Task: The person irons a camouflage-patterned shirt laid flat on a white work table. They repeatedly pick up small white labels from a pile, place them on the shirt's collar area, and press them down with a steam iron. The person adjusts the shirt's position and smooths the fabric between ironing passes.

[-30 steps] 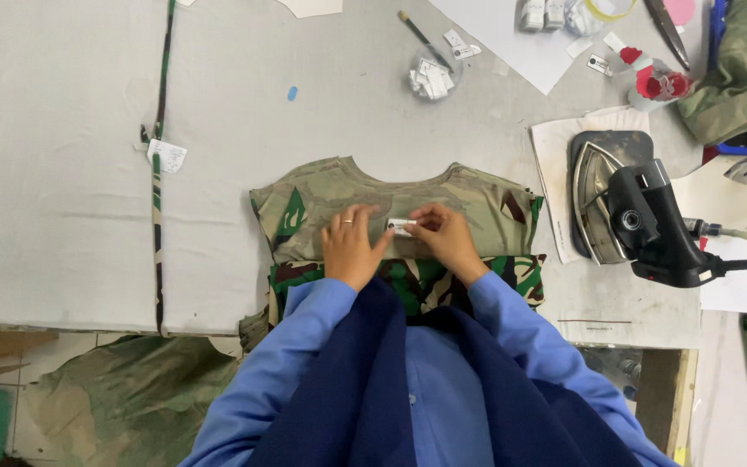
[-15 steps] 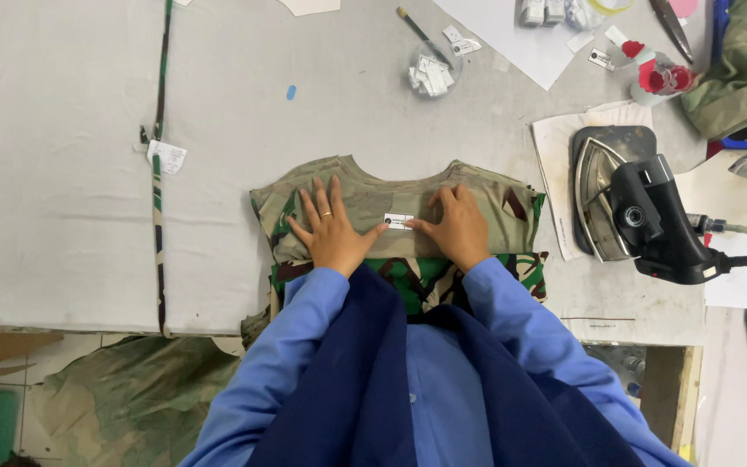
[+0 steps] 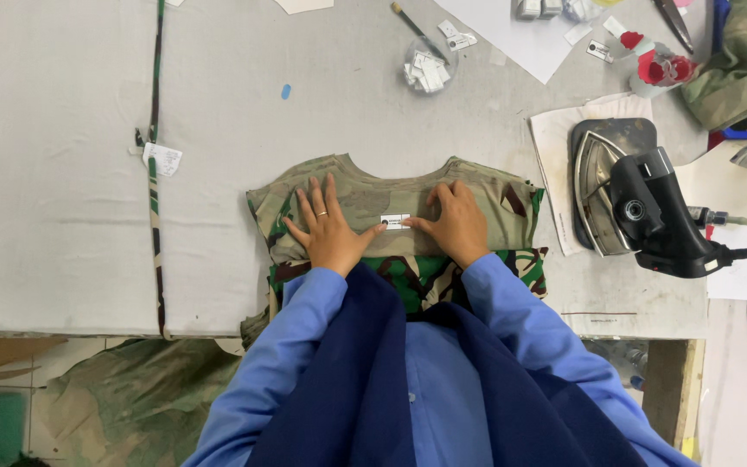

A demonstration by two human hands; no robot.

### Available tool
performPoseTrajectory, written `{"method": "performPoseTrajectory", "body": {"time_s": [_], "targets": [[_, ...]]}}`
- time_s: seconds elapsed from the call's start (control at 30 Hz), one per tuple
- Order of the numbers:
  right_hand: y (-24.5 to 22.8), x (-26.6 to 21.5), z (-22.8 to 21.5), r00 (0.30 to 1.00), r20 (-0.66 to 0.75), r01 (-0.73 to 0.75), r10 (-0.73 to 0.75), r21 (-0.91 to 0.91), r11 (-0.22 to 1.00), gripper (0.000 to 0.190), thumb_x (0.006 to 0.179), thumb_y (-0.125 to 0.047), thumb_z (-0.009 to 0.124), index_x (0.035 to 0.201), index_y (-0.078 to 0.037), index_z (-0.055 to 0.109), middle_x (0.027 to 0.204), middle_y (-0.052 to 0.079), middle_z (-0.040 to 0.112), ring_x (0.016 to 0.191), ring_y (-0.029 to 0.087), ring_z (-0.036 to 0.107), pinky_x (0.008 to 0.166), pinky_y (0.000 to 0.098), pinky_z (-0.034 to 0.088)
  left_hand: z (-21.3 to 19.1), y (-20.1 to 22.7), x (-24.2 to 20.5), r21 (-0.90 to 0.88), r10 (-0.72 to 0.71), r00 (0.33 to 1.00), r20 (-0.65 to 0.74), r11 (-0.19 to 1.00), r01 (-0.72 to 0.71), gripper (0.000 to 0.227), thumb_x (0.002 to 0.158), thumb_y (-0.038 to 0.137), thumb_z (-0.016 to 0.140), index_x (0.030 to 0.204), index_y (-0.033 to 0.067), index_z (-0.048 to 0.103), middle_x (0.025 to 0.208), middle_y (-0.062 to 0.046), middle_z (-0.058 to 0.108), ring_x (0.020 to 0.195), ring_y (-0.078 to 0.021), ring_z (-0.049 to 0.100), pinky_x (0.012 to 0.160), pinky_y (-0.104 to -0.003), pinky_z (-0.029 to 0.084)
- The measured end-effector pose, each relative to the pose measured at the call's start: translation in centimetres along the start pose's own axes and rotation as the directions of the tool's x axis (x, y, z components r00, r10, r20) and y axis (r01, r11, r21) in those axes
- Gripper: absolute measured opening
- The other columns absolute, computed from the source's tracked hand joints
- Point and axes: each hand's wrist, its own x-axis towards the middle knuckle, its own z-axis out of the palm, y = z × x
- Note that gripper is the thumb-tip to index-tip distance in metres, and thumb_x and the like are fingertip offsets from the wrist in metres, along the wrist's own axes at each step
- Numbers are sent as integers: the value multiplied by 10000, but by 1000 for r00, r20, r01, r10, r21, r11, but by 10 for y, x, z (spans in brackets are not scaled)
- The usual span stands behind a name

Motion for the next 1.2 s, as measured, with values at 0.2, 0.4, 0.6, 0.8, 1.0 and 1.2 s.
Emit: {"method": "performPoseTrajectory", "body": {"time_s": [0.2, 0.4, 0.6, 0.8, 1.0, 1.2], "targets": [[-2, -1, -3, 1000, 12, -8, 8, 8, 1000, 518, 712, -525, 811, 936, -158, 521, 983, 81, 489, 996, 313, 579, 817, 393, 501, 1, 2, -1, 8, 5, 1000, -23, 1000, -5, 1061, 824, 600, 671, 1568, 134, 75, 1629, -168, 3, 1483, -411, -20, 1044, -742, -1], [-8, -1, -13, 999, 33, 23, -23, -10, 1000, 546, 742, -543, 767, 918, -128, 458, 975, 98, 487, 1023, 333, 579, 834, 417, 497, 9, 12, 0, 14, -34, 999, -32, 999, 34, 1012, 829, 612, 636, 1557, 153, 102, 1623, -178, 20, 1472, -445, -25, 1030, -775, -24], [121, -16, -146, 806, -590, -241, -40, -389, 889, 462, 946, -399, 749, 1278, -91, 657, 1320, 257, 504, 1180, 435, 443, 885, 568, 341, -10, -58, 27, 134, 31, 996, -80, 991, -20, 732, 901, 663, 379, 1530, 313, 245, 1633, -13, 134, 1497, -174, 110, 1100, -684, -28], [187, -10, -190, 911, -137, -399, 388, -66, 915, 418, 1054, -420, 580, 1337, -132, 472, 902, 314, 644, 857, 508, 589, 737, 514, 415, -6, -109, 54, -24, 189, 830, -524, 971, -237, 313, 909, 404, 677, 1174, 240, 703, 1194, -30, 575, 1078, -278, 498, 952, -427, 417], [38, -2, -182, 964, 115, -208, 238, -226, 952, 534, 856, -513, 651, 1314, -275, 512, 947, 256, 694, 897, 463, 656, 727, 500, 476, -7, -108, 64, -75, 148, 840, -522, 973, -218, 199, 934, 342, 673, 1067, 208, 735, 994, -42, 603, 862, -274, 565, 766, -419, 481], [-87, 27, -73, 714, 534, 597, -453, -124, 793, 684, 796, -731, 500, 1232, -203, 512, 811, 123, 685, 662, 361, 657, 549, 492, 500, -7, -109, 63, -123, 136, 828, -544, 963, -240, 212, 996, 297, 577, 1038, 171, 741, 978, -21, 614, 870, -250, 576, 751, -413, 497]]}}
